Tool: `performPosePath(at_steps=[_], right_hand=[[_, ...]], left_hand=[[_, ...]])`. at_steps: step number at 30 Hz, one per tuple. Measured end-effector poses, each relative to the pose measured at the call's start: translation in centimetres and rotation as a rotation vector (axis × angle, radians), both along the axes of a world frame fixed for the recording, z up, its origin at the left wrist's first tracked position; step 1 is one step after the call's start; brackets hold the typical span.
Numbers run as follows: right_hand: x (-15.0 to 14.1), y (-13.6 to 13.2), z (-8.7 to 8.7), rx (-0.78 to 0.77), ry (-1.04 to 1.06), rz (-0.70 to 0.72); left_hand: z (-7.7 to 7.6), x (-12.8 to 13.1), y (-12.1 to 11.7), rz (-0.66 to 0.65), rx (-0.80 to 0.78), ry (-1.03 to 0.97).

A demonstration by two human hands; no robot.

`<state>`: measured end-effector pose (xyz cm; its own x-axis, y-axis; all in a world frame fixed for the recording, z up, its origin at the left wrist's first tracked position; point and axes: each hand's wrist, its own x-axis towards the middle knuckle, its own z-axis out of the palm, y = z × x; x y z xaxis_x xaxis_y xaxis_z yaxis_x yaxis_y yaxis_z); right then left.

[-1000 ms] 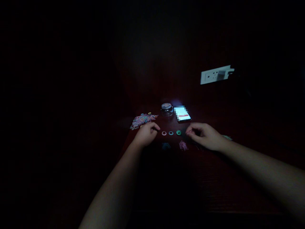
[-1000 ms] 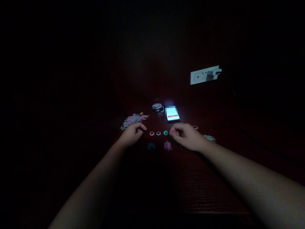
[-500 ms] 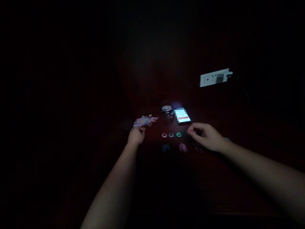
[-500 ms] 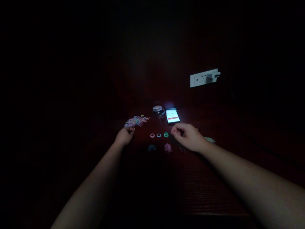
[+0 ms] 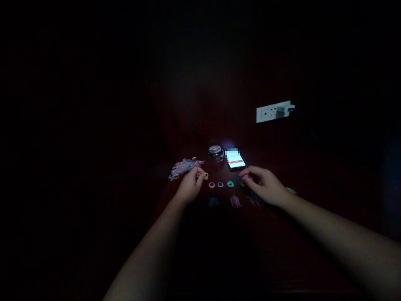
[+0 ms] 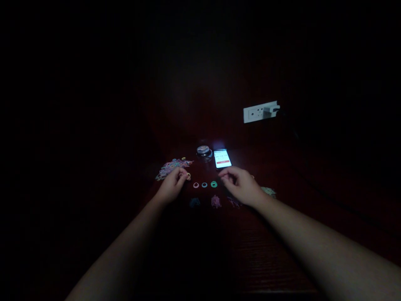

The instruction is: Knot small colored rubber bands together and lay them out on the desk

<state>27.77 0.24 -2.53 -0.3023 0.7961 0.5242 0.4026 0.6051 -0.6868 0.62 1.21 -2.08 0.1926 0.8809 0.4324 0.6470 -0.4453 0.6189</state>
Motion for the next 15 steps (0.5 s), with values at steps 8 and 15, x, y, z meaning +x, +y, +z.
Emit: performPosePath(at_steps=[8, 15], right_hand=[[-1.0, -1.6, 1.1, 0.021, -0.063, 0.171], [-1.1, -1.8, 1.3, -0.021, -0.084, 0.175]], left_hand=[[1.3, 5.8, -3.7, -0.258, -0.020, -0.002], [1.1, 6.0, -3.7, -0.398, -0.031, -0.010]])
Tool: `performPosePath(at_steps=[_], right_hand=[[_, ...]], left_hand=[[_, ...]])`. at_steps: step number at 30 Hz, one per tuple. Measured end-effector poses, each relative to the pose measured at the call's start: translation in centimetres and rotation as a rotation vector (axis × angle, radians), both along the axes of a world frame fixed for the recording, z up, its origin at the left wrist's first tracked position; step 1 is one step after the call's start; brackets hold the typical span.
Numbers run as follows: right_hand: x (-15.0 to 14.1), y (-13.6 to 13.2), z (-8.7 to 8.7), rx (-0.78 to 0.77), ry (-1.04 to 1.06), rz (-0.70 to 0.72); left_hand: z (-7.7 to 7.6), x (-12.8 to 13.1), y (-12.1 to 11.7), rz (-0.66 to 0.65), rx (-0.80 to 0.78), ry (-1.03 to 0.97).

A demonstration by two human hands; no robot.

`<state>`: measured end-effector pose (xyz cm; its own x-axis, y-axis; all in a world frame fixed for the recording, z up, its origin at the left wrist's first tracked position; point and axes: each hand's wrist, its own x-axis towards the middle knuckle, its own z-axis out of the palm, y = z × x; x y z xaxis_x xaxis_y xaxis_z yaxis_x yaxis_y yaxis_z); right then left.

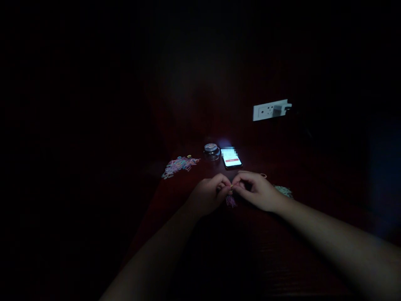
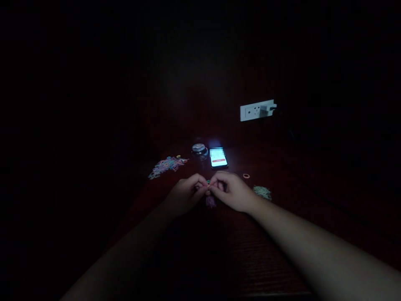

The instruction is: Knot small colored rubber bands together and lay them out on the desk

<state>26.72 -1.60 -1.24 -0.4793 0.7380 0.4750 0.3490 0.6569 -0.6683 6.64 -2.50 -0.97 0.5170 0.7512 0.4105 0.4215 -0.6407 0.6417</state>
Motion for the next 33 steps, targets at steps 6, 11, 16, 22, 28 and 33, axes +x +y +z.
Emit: performPosePath(at_steps=[6, 11, 16, 22, 28, 33], right_hand=[[0.06, -0.02, 0.06, -0.004, -0.008, -0.021], [0.06, -0.16, 0.27, -0.011, -0.049, -0.056], [0.17, 0.01, 0.16, 0.004, -0.091, -0.067], [0.24, 0.07, 0.11, -0.005, -0.104, -0.025], [0.42, 0.25, 0.07, 0.088, -0.116, 0.015], [0.48, 0.37, 0.03, 0.075, -0.090, 0.003]], left_hand=[[0.12, -0.11, -0.25, -0.048, 0.050, 0.024], [0.38, -0.15, -0.32, -0.049, 0.082, 0.021], [0.44, -0.10, -0.21, -0.031, 0.114, 0.040], [0.35, -0.09, 0.03, 0.012, 0.157, 0.053], [0.42, -0.06, 0.10, 0.023, 0.143, 0.037], [0.36, -0.25, -0.01, -0.031, 0.142, 0.038]])
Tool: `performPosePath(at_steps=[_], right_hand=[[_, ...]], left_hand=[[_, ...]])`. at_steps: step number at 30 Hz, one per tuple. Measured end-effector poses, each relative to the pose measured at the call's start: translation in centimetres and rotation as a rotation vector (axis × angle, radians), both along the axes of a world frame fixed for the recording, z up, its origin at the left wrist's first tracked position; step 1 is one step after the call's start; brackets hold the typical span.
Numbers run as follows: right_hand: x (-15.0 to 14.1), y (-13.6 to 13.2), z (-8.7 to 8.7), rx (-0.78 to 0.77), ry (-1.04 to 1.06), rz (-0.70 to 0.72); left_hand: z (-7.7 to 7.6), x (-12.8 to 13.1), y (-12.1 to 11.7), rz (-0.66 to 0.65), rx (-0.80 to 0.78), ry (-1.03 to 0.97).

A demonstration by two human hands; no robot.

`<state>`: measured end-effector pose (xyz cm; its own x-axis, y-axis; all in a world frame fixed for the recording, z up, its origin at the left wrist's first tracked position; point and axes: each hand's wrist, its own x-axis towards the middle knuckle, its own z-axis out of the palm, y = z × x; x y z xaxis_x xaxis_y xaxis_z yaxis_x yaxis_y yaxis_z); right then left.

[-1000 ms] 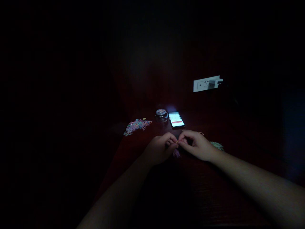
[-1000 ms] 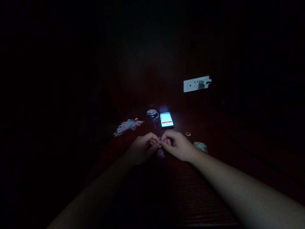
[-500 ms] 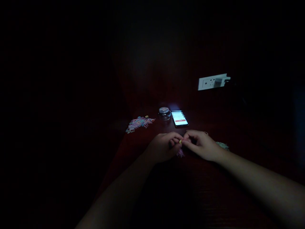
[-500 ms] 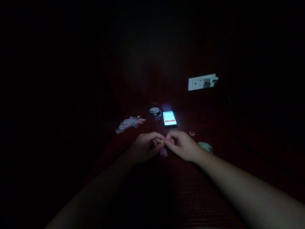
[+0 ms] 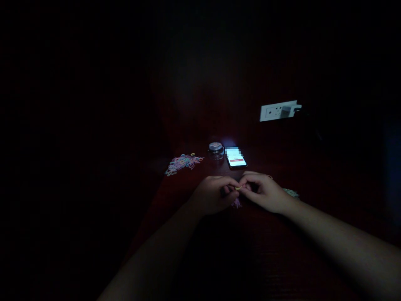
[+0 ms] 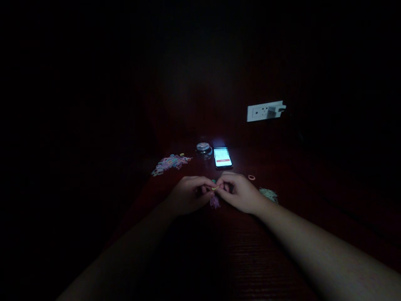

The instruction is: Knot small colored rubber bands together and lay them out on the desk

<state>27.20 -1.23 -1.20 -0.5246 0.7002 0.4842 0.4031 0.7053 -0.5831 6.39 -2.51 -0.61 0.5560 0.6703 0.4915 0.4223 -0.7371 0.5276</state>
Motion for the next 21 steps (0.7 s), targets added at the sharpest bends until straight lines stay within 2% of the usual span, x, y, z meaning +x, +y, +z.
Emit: performPosePath(at_steps=[5, 9, 21], right_hand=[[0.01, 0.11, -0.14, -0.042, 0.027, -0.015], [0.05, 0.13, -0.17, -0.050, 0.024, -0.013], [-0.14, -0.21, -0.14, -0.086, 0.082, 0.027]], left_hand=[[0.34, -0.03, 0.00, 0.046, 0.037, 0.021], [0.46, 0.07, 0.10, 0.029, 0.090, 0.010], [-0.16, 0.24, 0.29, 0.117, 0.065, -0.019]])
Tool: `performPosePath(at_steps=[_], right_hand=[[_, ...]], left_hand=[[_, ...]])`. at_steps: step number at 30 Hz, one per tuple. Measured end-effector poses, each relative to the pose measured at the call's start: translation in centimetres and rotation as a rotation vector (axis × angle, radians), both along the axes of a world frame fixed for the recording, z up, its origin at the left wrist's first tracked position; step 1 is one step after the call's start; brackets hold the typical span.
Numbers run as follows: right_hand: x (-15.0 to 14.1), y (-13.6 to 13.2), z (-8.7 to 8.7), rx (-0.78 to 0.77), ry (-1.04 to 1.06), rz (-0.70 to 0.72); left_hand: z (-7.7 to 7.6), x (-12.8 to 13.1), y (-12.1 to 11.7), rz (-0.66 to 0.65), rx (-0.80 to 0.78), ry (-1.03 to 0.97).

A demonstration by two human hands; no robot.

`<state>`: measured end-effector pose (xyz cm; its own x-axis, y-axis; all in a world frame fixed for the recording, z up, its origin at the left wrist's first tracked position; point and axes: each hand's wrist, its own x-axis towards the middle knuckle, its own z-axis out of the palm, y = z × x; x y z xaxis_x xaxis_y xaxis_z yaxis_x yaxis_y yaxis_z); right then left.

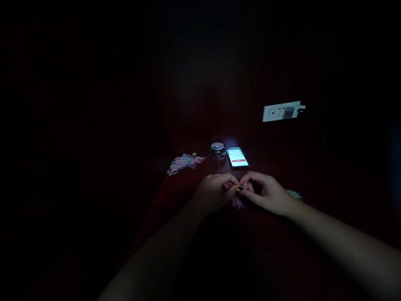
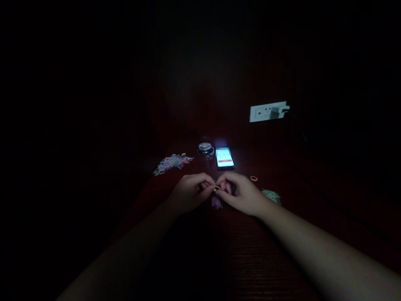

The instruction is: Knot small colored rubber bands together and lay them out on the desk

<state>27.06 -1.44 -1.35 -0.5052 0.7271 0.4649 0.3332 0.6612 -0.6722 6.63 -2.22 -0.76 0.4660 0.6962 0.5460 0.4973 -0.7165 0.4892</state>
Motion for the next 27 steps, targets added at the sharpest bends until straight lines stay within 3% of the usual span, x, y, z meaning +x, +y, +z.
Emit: performPosePath(at_steps=[12, 15, 21, 27], right_hand=[[0.0, 0.1, 0.0, 0.067, -0.022, -0.001], [0.5, 0.7, -0.1, 0.097, -0.016, -0.082], [2.7, 3.1, -0.3, 0.193, -0.017, -0.405], [3.3, 4.1, -1.1, 0.203, -0.242, -0.417]], left_hand=[[0.1, 0.1, -0.1, 0.027, -0.055, -0.044], [0.1, 0.0, -0.1, 0.051, -0.058, -0.044], [-0.2, -0.3, 0.4, 0.149, -0.060, -0.043], [-0.2, -0.5, 0.6, 0.162, -0.074, -0.018]])
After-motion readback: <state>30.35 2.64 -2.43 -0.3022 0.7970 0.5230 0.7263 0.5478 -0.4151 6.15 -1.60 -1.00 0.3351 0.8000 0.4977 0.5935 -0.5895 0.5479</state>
